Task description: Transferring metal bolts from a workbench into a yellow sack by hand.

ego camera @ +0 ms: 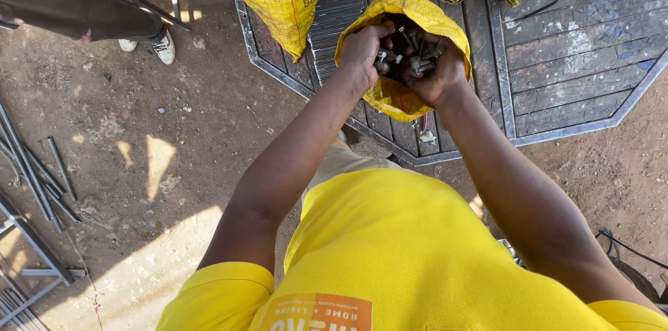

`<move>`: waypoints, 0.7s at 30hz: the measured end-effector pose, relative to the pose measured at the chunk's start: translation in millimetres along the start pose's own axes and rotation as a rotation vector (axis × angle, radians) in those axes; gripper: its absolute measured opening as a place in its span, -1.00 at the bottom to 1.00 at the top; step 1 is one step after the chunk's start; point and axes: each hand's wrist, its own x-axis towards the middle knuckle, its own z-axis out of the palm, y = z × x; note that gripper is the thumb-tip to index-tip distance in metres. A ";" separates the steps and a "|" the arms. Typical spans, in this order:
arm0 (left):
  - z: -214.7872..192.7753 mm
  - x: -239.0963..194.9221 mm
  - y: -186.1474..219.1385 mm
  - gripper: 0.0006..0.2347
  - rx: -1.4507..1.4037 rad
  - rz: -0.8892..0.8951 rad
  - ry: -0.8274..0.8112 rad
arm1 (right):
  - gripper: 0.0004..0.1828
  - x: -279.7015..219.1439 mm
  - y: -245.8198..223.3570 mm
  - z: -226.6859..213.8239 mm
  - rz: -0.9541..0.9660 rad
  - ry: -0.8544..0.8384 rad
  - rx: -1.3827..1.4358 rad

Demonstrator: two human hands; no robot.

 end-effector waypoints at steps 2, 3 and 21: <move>2.2 -3.2 1.0 -0.90 -0.005 0.012 -0.016 | -0.81 -5.2 3.4 4.7 -0.006 -0.107 0.107; 2.3 -3.0 -0.9 -0.90 -0.005 0.012 -0.017 | -0.81 -9.2 4.6 5.4 -0.007 -0.107 0.107; -10.8 15.2 -10.7 -0.93 -0.217 -0.022 -0.280 | -0.48 -10.4 6.0 5.3 -0.021 -0.040 0.128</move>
